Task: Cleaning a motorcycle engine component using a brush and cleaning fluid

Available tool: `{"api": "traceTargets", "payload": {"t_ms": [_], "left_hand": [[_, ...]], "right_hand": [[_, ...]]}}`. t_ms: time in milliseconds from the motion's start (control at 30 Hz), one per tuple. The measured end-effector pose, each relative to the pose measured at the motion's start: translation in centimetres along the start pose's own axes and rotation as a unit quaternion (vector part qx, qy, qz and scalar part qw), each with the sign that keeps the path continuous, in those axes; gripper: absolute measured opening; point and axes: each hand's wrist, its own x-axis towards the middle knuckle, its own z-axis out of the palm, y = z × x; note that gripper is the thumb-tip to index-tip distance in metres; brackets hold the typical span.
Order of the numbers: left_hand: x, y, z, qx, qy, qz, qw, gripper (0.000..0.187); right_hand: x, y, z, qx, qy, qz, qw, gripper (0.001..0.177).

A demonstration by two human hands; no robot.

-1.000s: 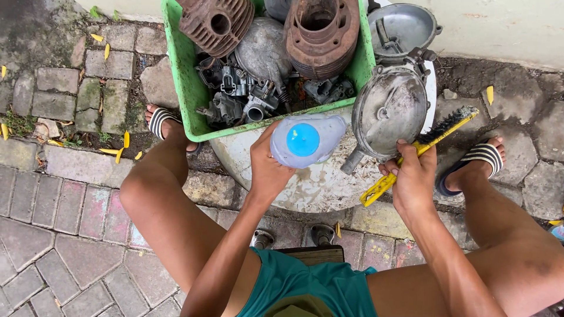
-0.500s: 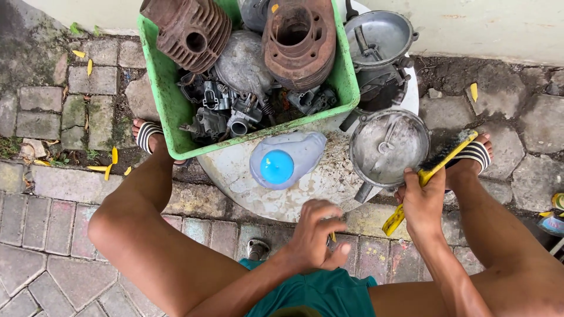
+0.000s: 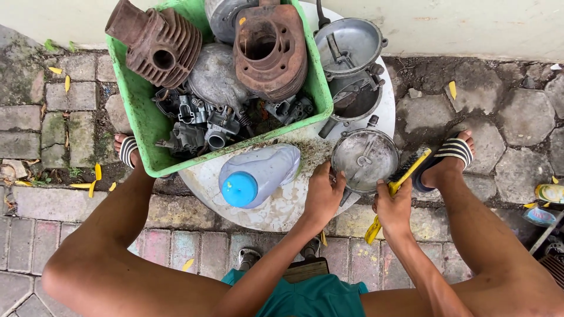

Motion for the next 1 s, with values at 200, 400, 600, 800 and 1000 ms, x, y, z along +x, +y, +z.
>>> {"api": "traceTargets", "payload": {"t_ms": [200,400,600,800,1000], "left_hand": [[2.2,-3.2,1.8,0.037,0.041,0.018,0.998,0.037],[3.2,0.4,-0.1,0.051,-0.015,-0.078,0.996,0.052],[2.0,1.2,-0.4,0.105,-0.003,-0.062,0.992,0.064],[0.1,0.2,1.0,0.124,0.101,0.102,0.982,0.047],[2.6,1.4,1.8,-0.003,0.06,0.191,0.98,0.04]], "right_hand": [[1.6,1.9,0.4,-0.07,0.011,-0.024,0.997,0.018],[2.0,3.1,-0.9,-0.297,-0.019,-0.02,0.955,0.052],[0.6,-2.3,-0.8,-0.292,-0.04,-0.041,0.955,0.055],[0.4,-5.9,-0.7,-0.25,-0.049,-0.194,0.947,0.038],[0.0,-10.2,-1.5,-0.211,-0.047,-0.339,0.916,0.024]]}}
